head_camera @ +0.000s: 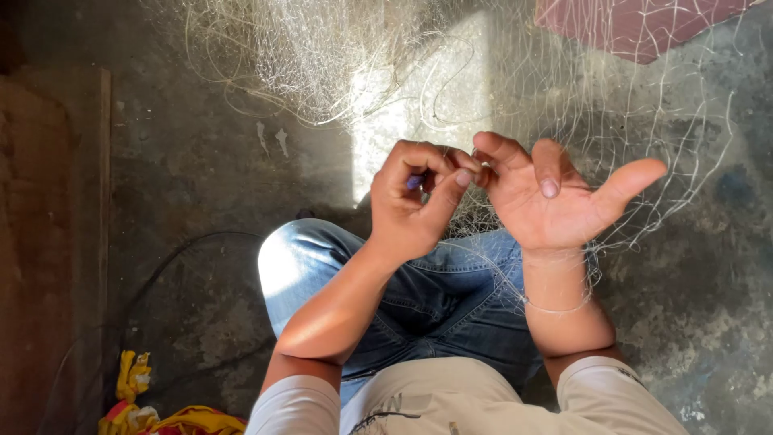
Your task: Repairing a fine-mesh fishing net using a netting needle
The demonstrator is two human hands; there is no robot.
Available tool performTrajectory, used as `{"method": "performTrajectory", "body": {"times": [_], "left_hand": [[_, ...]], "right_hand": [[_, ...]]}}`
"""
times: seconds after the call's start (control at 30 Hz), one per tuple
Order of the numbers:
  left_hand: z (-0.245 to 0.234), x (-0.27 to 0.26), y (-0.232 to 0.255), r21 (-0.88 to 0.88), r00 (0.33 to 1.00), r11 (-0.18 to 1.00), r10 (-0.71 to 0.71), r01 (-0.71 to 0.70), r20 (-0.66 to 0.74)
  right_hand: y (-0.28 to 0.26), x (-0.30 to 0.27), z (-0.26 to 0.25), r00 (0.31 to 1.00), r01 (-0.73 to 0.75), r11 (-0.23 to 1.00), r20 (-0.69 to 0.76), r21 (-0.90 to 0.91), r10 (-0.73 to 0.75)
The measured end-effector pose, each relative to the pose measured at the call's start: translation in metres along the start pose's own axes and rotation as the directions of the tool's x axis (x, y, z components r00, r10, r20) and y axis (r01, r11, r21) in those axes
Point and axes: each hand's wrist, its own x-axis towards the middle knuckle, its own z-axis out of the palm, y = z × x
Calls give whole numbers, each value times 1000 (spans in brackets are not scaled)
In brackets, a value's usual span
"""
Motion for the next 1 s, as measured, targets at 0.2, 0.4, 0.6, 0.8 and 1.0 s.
{"method": "performTrajectory", "body": {"times": [0.2,0.4,0.6,0.8,1.0], "left_hand": [[3,-5,-4,146,997,987,-56,64,-60],[5,-6,-5,243,991,966,-63,90,-118],[6,-7,-8,301,987,948,-67,109,-144],[5,-4,-5,377,983,916,-79,137,-166],[7,-6,-5,221,981,962,-128,158,-146]], "right_hand": [[-2,-1,0,997,-8,1000,83,18,6],[-3,2,3,995,69,998,71,-7,-69],[-7,5,7,996,74,997,43,-19,-73],[-13,14,14,997,71,987,51,-145,-64],[-14,19,12,993,16,996,116,-85,-6]]}}
